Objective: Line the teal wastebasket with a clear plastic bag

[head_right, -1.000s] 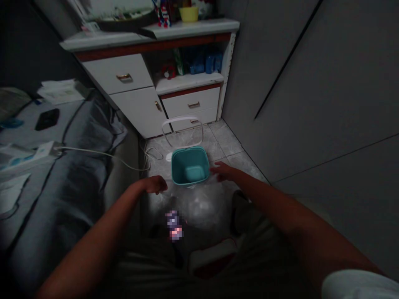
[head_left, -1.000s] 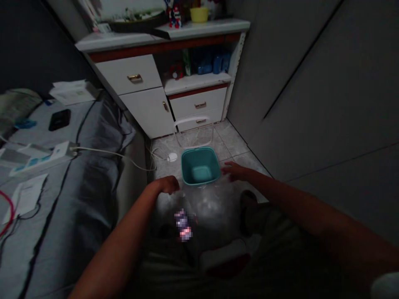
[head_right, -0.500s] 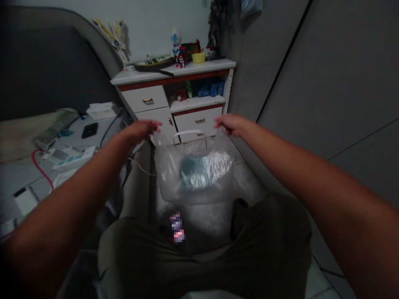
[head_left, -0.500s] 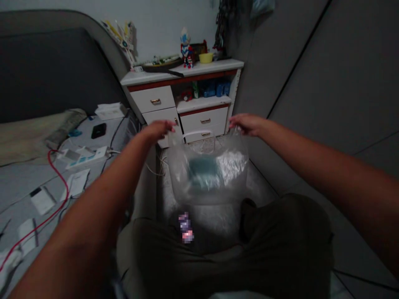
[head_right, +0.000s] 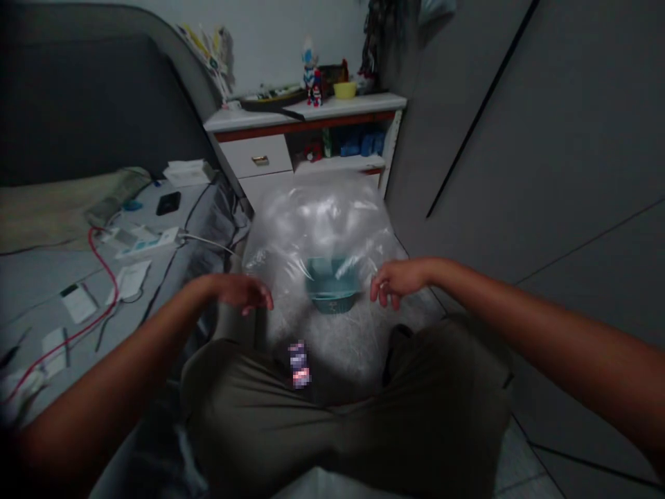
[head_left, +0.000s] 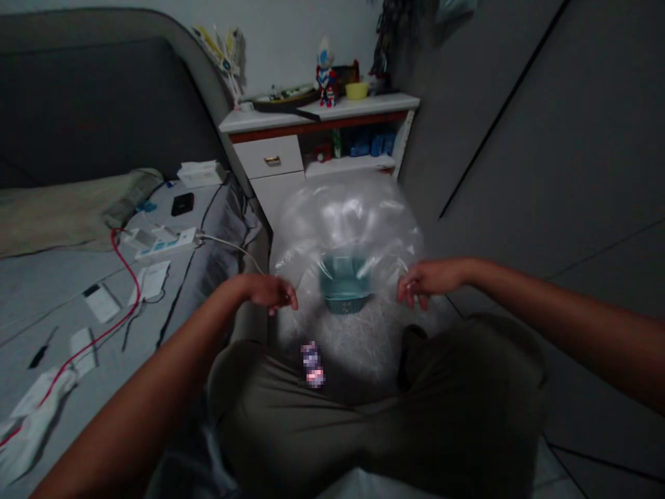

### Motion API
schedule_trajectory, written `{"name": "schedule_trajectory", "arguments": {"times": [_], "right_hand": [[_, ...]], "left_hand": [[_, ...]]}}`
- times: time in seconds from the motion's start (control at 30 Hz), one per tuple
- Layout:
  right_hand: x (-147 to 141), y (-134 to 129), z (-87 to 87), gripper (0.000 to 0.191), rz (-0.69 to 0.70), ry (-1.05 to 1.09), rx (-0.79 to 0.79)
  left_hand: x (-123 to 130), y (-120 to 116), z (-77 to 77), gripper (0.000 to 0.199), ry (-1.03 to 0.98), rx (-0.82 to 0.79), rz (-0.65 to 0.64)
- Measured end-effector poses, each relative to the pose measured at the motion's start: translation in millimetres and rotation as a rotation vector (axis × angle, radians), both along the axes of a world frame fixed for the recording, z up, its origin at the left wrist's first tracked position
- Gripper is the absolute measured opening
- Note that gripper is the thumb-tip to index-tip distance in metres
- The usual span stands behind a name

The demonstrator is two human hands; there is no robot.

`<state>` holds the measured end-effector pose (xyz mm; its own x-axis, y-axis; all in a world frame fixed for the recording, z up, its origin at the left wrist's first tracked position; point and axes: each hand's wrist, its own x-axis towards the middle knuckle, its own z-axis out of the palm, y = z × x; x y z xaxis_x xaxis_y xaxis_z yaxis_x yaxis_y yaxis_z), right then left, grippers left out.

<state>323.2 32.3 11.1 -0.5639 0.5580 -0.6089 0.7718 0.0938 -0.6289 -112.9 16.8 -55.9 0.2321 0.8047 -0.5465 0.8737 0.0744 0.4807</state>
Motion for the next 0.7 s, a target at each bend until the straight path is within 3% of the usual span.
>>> {"name": "schedule_trajectory", "arguments": {"times": [0.07, 0.17, 0.27, 0.37, 0.57, 0.7], "right_hand": [[1.1, 1.8, -14.7, 0.023, 0.097, -0.011, -0.134], [6.3, 27.9, -16.0, 0.025, 0.045, 0.049, 0.057], [5.9, 60.1, -9.0, 0.025, -0.05, 0.01, 0.269], [-0.3, 79.5, -6.1, 0.031, -0.122, -0.098, 0.369], [-9.5, 81.6, -13.9, 0.065, -0.189, -0.209, 0.553], [-10.1, 75.6, -14.5, 0.078, -0.167, -0.281, 0.734]], "left_hand": [[-3.0, -2.3, 8.3, 0.026, -0.046, -0.068, -0.151], [-1.9, 11.6, 22.9, 0.032, 0.018, 0.106, -0.207], [5.5, 31.7, 32.1, 0.045, 0.262, 0.298, -0.153], [16.7, 42.5, 33.9, 0.059, 0.462, 0.406, -0.055], [37.8, 35.7, 29.7, 0.104, 0.558, 0.451, 0.081], [43.9, 28.8, 29.8, 0.116, 0.572, 0.465, 0.104]]}}
